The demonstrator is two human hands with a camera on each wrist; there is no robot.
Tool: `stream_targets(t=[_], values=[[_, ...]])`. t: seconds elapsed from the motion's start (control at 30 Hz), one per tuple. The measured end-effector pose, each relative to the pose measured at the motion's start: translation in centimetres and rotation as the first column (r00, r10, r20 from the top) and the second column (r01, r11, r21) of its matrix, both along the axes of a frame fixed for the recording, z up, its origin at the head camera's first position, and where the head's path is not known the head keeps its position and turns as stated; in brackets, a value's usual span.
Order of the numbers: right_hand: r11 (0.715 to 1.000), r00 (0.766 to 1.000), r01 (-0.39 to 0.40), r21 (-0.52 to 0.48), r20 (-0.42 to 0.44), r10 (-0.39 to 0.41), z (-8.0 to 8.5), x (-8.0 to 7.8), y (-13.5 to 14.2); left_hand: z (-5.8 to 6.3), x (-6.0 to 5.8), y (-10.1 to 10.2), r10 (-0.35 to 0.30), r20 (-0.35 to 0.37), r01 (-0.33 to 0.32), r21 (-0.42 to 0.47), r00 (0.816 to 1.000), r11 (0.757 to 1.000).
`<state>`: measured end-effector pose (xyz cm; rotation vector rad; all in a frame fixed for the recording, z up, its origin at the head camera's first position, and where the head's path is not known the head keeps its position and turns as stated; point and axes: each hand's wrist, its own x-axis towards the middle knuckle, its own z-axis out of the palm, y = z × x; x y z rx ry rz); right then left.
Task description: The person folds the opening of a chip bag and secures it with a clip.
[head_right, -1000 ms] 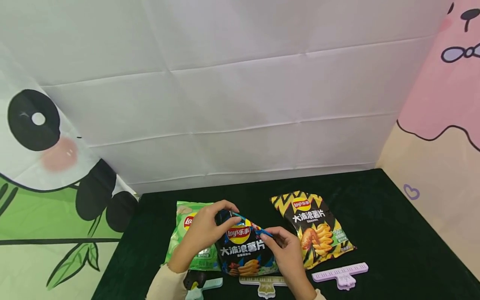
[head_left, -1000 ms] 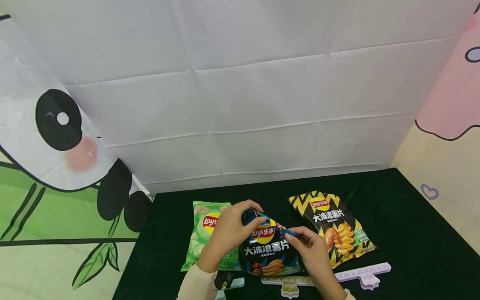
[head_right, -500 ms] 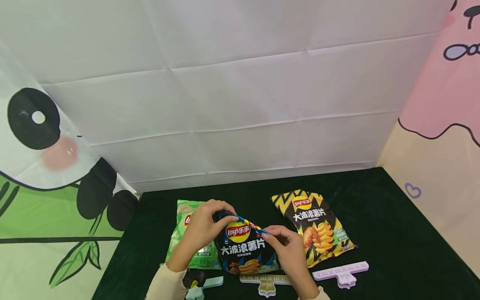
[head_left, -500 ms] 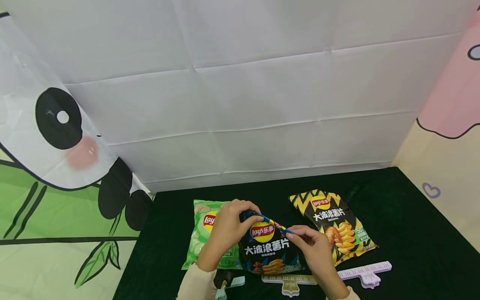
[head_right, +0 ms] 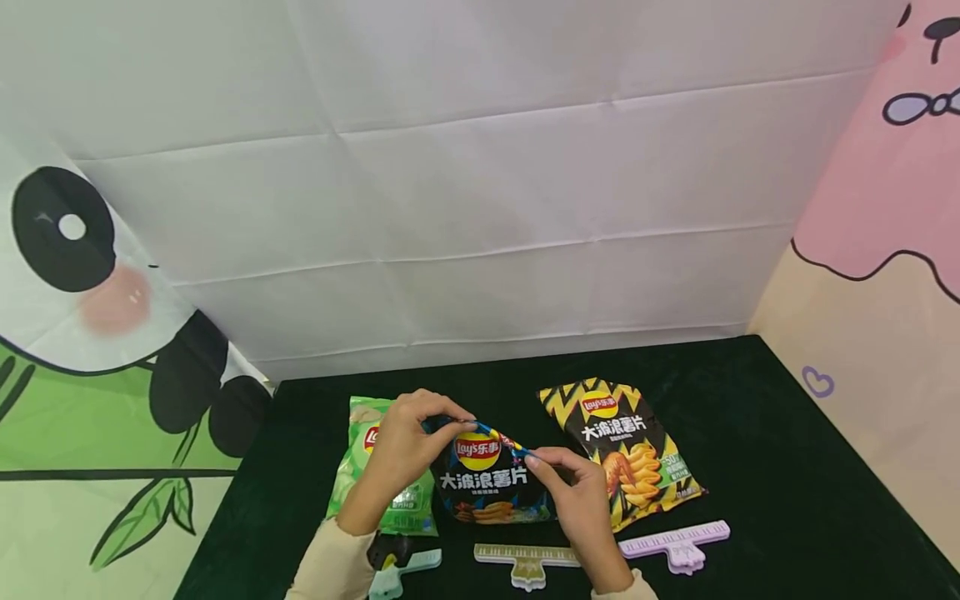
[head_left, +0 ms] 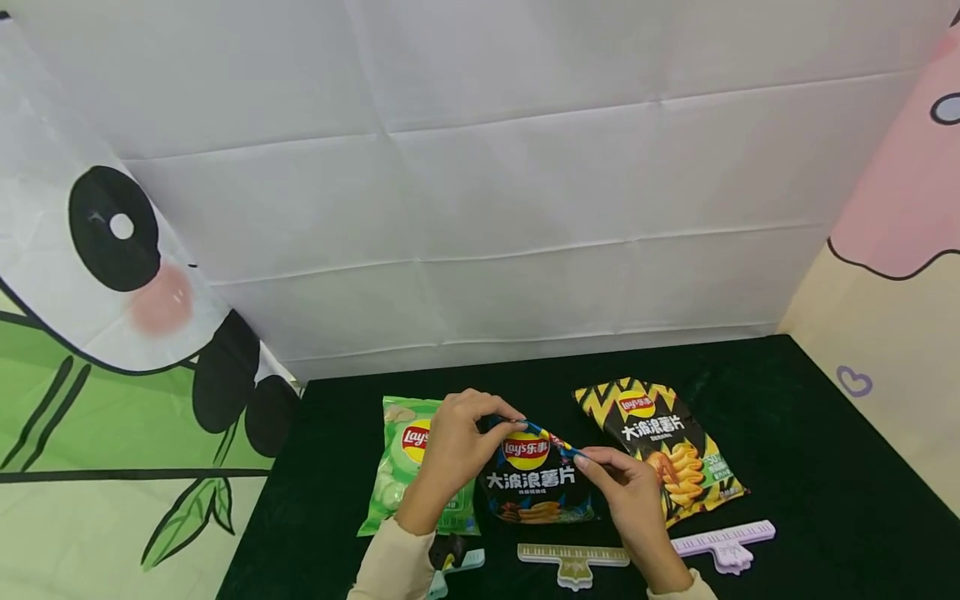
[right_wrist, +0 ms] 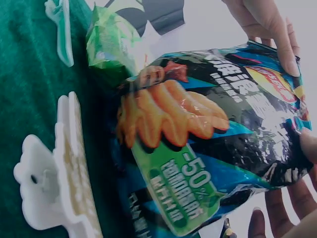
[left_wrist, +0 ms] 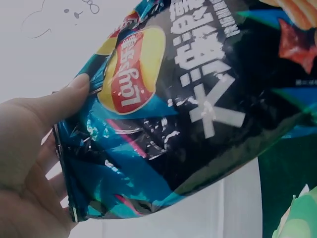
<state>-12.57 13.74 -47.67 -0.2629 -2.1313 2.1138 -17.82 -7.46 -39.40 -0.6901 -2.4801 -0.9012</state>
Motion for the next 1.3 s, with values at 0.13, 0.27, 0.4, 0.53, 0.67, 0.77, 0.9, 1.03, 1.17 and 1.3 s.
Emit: stream_targets(t=[0.13,0.27,0.4,0.53,0.67,0.77,0.9,1.03,1.17,1.3], values=[[1.0,1.0,0.01,0.003,0.013,-0.01,-0.4,-0.2,-0.2,-0.3,0.0,0.0,0.005,0.041,-0.005,0.014,0.999,1.0],[1.0,1.0,0.014,0.024,-0.026,-0.014,-0.6,-0.1,-0.2,-0.8,-0.1,-0.1,0.017,0.071,-0.019,0.036,0.997,0.999],[0.993,0.992,0.081,0.089,-0.104,-0.072,-0.5,0.3,0.0,-1.0,-0.2,-0.1,0.008,0.07,-0.012,0.048,0.997,0.999],[0.968,0.968,0.174,0.178,-0.213,-0.134,-0.2,1.0,0.4,-1.0,-0.3,-0.1,0.006,0.074,-0.01,0.05,0.997,0.999],[0.944,0.95,0.207,0.257,-0.282,-0.131,0.2,2.1,1.0,-0.9,-0.4,-0.3,0.018,0.082,-0.022,0.056,0.996,0.998],[0.921,0.953,0.156,0.356,-0.298,-0.046,0.2,3.0,1.2,-0.8,-0.5,-0.4,0.019,0.085,-0.024,0.055,0.996,0.998],[0.864,0.936,-0.004,0.503,-0.302,0.18,-0.5,3.9,1.4,-0.9,-0.6,-0.5,0.016,0.082,-0.02,0.049,0.996,0.999],[0.763,0.896,-0.176,0.622,-0.22,0.386,-1.2,4.0,1.5,-1.0,-0.6,-0.6,0.015,0.085,-0.019,0.052,0.996,0.998],[0.586,0.824,-0.373,0.72,-0.033,0.565,-1.7,3.7,1.8,-1.1,-0.7,-0.6,0.011,0.086,-0.015,0.046,0.996,0.999],[0.459,0.73,-0.54,0.705,0.122,0.672,-2.2,3.4,2.3,-1.3,-0.7,-0.6,0.011,0.1,-0.014,0.039,0.995,0.999]])
